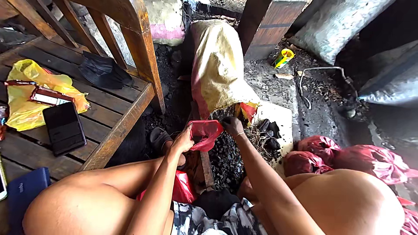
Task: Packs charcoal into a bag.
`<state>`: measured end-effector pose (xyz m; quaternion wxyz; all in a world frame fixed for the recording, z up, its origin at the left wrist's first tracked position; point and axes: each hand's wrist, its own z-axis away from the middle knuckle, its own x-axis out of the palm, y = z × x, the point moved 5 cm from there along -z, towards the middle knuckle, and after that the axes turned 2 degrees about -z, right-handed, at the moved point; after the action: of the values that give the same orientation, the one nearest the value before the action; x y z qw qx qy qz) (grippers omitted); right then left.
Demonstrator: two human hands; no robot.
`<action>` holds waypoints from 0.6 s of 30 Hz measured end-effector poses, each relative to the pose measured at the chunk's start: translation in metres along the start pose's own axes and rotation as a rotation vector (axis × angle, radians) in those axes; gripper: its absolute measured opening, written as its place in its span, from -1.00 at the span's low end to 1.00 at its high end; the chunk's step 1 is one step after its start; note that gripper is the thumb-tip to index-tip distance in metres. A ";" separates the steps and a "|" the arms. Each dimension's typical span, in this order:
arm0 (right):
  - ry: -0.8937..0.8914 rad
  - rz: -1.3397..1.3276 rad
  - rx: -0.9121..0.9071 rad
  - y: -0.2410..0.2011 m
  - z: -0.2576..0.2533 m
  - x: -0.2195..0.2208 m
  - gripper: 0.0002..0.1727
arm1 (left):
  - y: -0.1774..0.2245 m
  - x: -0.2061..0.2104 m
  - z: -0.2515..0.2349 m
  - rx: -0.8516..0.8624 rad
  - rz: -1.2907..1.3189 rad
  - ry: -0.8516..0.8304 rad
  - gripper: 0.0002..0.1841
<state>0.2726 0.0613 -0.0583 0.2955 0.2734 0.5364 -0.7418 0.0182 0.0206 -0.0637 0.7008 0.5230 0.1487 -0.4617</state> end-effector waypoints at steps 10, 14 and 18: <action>-0.212 0.434 0.499 0.104 0.050 0.073 -0.21 | 0.000 0.000 -0.006 -0.003 0.009 -0.015 0.00; -0.241 0.365 0.512 0.106 0.043 0.071 -0.26 | 0.003 0.000 -0.005 0.004 0.015 -0.002 0.00; -0.139 -0.099 0.563 0.117 0.030 0.043 -0.38 | 0.000 0.005 -0.003 -0.005 0.025 0.010 0.03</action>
<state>0.3259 -0.0033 -0.1554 0.2072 0.2668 0.3006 -0.8919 0.0217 0.0206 -0.0676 0.7072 0.5251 0.1469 -0.4502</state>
